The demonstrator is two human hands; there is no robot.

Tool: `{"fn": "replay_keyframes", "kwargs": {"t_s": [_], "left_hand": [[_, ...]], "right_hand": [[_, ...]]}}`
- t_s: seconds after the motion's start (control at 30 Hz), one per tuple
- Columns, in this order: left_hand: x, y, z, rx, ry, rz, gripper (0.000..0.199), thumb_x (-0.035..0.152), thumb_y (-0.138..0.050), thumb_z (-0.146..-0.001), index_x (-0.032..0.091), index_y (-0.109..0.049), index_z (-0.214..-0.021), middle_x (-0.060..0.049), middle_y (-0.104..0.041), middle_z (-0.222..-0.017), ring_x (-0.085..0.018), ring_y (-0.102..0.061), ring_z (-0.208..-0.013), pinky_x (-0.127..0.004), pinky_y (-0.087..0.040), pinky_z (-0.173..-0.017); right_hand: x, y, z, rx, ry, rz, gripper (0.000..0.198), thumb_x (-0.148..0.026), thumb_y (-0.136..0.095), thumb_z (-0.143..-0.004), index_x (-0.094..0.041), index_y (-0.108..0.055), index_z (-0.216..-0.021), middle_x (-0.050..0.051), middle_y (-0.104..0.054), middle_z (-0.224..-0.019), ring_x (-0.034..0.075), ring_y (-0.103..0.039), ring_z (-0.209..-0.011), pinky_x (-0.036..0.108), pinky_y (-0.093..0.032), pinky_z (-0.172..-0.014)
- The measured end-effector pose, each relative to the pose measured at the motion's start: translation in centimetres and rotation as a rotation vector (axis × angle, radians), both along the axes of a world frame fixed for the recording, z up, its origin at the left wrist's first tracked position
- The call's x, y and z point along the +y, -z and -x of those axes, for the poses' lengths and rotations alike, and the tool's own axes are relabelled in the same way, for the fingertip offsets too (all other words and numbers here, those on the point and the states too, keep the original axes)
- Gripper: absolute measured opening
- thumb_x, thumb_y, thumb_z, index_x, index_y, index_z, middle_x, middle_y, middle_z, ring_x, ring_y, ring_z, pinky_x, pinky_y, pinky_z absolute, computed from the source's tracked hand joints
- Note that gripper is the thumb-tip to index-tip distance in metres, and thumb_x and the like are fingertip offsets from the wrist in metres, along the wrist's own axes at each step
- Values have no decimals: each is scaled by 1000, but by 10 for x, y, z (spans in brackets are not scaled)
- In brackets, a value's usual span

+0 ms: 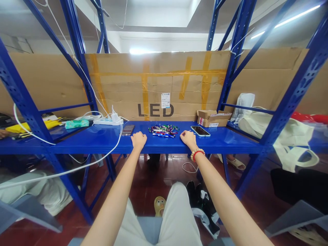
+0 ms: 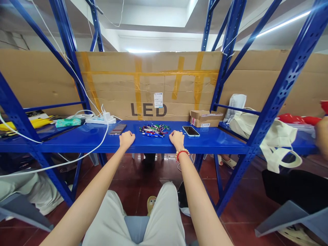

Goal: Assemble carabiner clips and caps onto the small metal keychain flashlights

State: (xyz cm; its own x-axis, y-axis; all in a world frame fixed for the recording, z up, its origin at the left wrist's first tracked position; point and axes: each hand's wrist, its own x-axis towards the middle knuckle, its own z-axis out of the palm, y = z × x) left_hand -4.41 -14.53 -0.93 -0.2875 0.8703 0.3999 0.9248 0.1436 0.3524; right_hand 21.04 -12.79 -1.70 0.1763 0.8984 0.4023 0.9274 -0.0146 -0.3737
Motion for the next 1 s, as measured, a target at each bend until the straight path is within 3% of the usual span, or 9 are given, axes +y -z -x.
{"fn": "replay_keyframes", "kwargs": {"t_s": [0.27,0.47,0.63,1.0], "left_hand": [[-2,-2,1,-51,5,-4,33,23,-36,-82,14,-66,-91,-15,-68,-95,-26,-62,-94,-34,-44,-80],[-2,-3,0,-73,-17,-19,33,24,-35,-84,13,-63,-97,-15,-67,-96,-25,-62,-93,-33,-45,-77],[-1,-4,0,-64,-6,-3,31,23,-38,-82,13,-65,-92,-15,-68,-95,-26,-62,-95,-33,-45,-79],[-1,-5,0,-42,10,17,33,23,-37,-82,12,-66,-92,-16,-68,-96,-26,-62,-96,-33,-44,-81]], "right_hand": [[1,0,1,13,11,10,25,-26,-44,-81,-18,-65,-91,9,-67,-95,24,-53,-100,34,-38,-83],[3,-1,2,16,20,5,28,-25,-46,-81,-16,-60,-104,10,-66,-98,25,-52,-104,35,-37,-84],[4,-1,3,7,13,13,24,-25,-44,-82,-17,-64,-92,11,-66,-99,27,-52,-104,37,-37,-84],[3,-1,3,2,20,19,25,-25,-43,-82,-17,-64,-92,11,-66,-98,27,-52,-104,37,-36,-84]]}}
